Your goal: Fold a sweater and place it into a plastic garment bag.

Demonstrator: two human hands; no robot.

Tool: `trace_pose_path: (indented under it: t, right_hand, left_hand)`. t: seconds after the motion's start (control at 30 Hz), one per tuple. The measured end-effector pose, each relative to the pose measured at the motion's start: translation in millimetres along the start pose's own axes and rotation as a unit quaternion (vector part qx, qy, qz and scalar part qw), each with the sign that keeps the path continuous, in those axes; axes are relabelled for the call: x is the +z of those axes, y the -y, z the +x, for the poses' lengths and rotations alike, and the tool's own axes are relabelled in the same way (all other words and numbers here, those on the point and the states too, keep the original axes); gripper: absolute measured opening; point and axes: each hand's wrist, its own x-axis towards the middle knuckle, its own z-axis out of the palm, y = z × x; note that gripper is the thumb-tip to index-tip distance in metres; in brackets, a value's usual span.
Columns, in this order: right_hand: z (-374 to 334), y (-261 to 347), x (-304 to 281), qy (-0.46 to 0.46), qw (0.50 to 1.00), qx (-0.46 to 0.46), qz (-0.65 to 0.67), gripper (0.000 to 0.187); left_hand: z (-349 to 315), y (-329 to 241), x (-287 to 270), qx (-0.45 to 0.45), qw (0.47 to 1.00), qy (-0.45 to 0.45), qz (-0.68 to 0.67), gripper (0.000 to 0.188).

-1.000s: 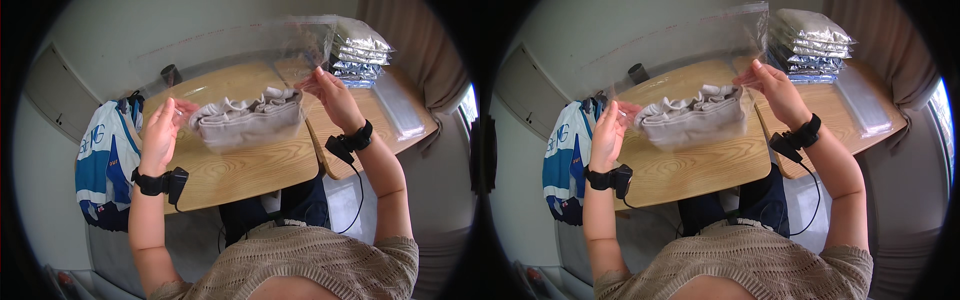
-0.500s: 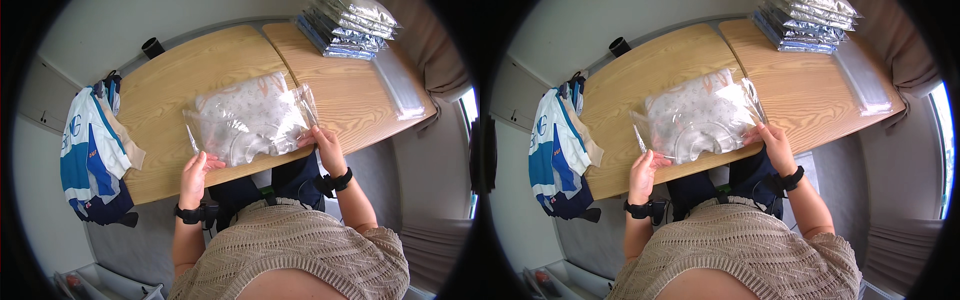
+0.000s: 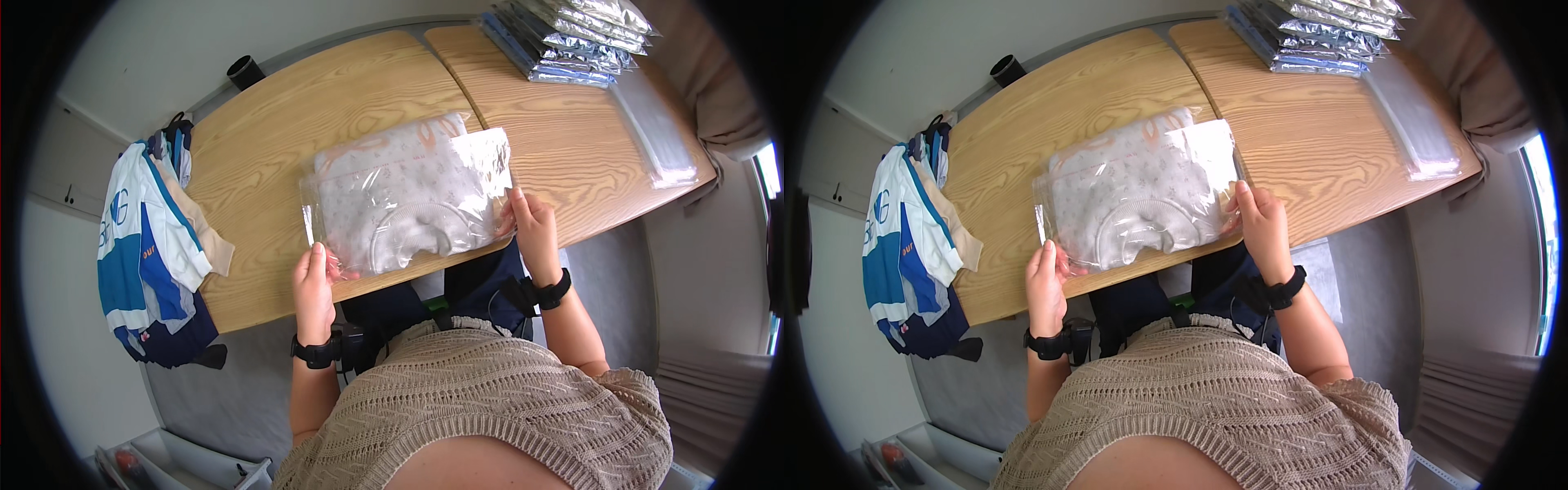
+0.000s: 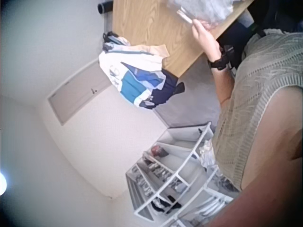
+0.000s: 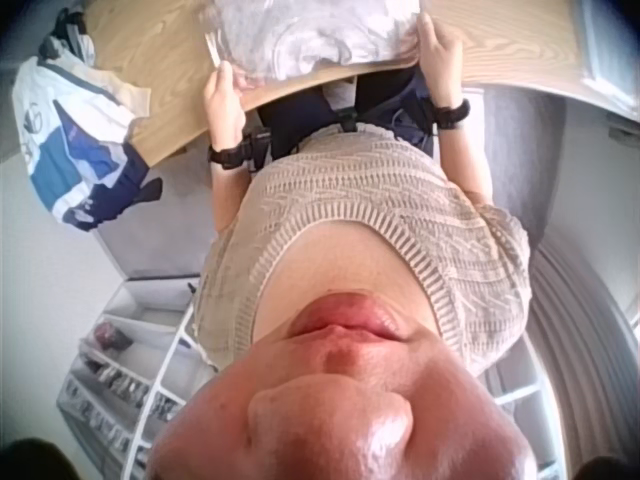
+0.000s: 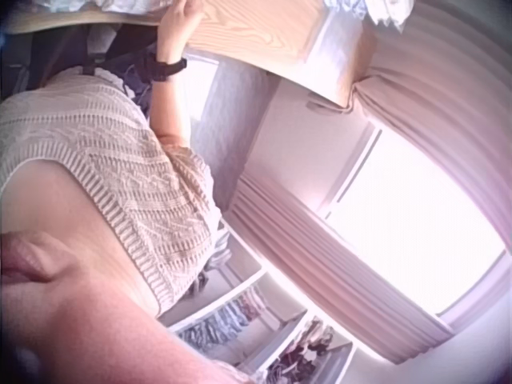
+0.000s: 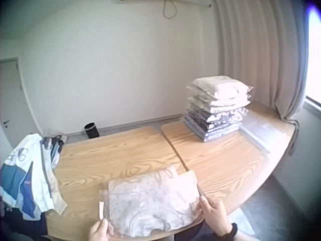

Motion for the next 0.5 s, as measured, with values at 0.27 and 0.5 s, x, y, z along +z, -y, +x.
trace_pose_path:
  t: [0.27, 0.5]
  right_hand:
    - [-2.4, 15.7, 1.0, -0.082, 0.994, 0.072, 0.019, 0.029]
    - [-47.5, 49.7, 47.7, 0.089, 0.841, -0.395, -0.359, 0.053]
  left_hand:
    - [-1.6, -6.4, -4.8, -0.039, 0.999, 0.018, -0.021, 0.033]
    - [-0.9, -3.2, -6.7, -0.045, 0.998, 0.024, -0.044, 0.034]
